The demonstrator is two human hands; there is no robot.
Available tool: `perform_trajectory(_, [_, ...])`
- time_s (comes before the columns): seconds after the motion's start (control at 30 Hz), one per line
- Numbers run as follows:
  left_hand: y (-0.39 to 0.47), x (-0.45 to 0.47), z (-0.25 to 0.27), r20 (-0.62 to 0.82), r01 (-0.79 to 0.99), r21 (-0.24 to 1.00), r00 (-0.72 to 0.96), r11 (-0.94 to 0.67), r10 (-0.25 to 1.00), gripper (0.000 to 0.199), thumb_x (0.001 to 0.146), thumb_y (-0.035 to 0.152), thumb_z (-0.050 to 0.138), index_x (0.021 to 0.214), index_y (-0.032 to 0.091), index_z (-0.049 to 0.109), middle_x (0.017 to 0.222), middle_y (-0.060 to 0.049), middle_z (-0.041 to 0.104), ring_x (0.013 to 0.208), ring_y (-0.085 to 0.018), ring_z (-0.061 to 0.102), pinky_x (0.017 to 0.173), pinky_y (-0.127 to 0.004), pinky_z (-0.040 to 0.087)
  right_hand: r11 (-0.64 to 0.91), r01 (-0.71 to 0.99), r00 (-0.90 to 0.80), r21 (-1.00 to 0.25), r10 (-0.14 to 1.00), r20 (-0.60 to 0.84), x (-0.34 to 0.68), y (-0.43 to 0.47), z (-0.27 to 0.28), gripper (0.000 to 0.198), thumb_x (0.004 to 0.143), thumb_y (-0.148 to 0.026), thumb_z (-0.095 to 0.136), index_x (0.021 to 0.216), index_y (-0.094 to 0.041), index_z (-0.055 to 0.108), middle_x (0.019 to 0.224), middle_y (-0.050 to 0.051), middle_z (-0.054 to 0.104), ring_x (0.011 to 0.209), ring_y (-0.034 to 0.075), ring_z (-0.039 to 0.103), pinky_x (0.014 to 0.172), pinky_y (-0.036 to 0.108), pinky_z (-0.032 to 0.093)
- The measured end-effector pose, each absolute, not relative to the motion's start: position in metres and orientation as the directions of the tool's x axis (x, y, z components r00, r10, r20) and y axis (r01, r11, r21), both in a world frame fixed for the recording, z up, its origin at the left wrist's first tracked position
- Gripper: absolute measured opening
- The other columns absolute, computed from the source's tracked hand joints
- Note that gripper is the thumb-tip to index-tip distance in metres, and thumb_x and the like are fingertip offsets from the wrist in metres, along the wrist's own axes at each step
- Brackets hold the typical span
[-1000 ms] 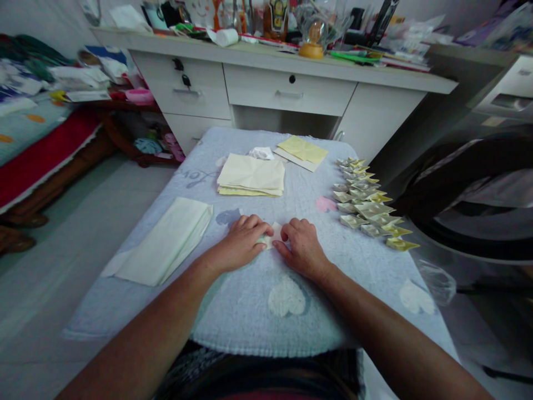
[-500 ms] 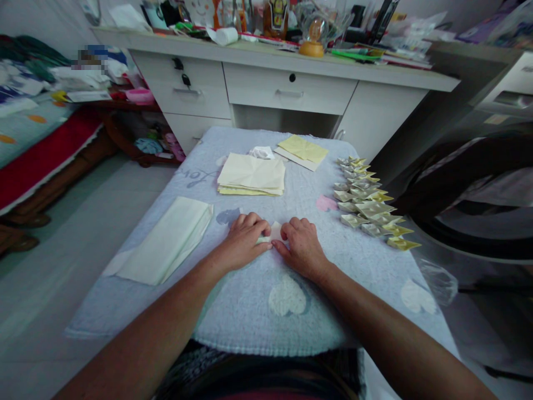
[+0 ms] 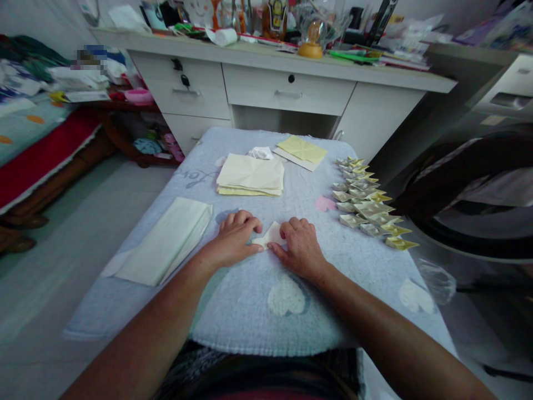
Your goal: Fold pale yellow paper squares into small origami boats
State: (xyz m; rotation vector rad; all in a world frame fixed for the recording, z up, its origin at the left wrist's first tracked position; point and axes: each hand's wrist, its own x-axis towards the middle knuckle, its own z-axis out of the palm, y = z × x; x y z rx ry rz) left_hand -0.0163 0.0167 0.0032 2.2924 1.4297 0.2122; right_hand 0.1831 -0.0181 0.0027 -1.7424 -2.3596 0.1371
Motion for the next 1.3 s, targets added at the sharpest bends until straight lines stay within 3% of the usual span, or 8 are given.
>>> perform_trajectory(0.37, [0.022, -0.023, 0.014, -0.142, 0.760, 0.515, 0.532, -0.397, 0.835, 0.031, 0.070, 0.029, 0.064, 0.100, 0.027, 0.058, 0.114, -0.004, 0.047, 0.112, -0.027, 0.041, 0.099, -0.044, 0.033, 0.226, 0.941, -0.216, -0.251, 0.974, 0.070, 0.203, -0.013, 0.004, 0.031, 0.083, -0.046, 0.064, 0.100, -0.020, 0.058, 0.101, 0.009, 0.058, 0.095, 0.027, 0.048, 0.077, 0.036, 0.031])
perform_trajectory(0.67, [0.022, -0.022, 0.016, -0.171, 0.764, 0.516, 0.534, -0.387, 0.828, 0.031, 0.071, 0.028, 0.064, 0.101, 0.027, 0.059, 0.115, -0.004, 0.046, 0.115, -0.027, 0.040, 0.102, -0.045, 0.032, 0.144, 0.957, -0.145, -0.251, 0.989, 0.014, 0.232, -0.010, 0.006, 0.034, 0.084, -0.043, 0.063, 0.112, -0.025, 0.060, 0.107, 0.010, 0.056, 0.098, 0.029, 0.049, 0.079, 0.038, 0.032])
perform_trajectory(0.97, [0.023, -0.024, 0.013, -0.160, 0.768, 0.501, 0.534, -0.398, 0.830, 0.029, 0.070, 0.030, 0.064, 0.099, 0.027, 0.058, 0.114, -0.004, 0.047, 0.114, -0.027, 0.040, 0.100, -0.045, 0.033, 0.172, 0.938, -0.194, -0.300, 0.980, -0.046, 0.251, -0.005, 0.008, 0.040, 0.083, -0.034, 0.064, 0.122, -0.029, 0.058, 0.110, 0.009, 0.058, 0.098, 0.028, 0.050, 0.080, 0.038, 0.032])
perform_trajectory(1.3, [0.020, -0.021, 0.008, -0.119, 0.767, 0.501, 0.520, -0.401, 0.846, 0.033, 0.068, 0.039, 0.069, 0.096, 0.026, 0.057, 0.113, -0.003, 0.046, 0.112, -0.028, 0.040, 0.097, -0.045, 0.033, 0.283, 0.818, -0.269, -0.500, 0.958, 0.102, 0.244, -0.008, 0.012, 0.027, 0.078, -0.018, 0.057, 0.105, -0.018, 0.060, 0.105, 0.007, 0.058, 0.101, 0.024, 0.048, 0.089, 0.037, 0.035])
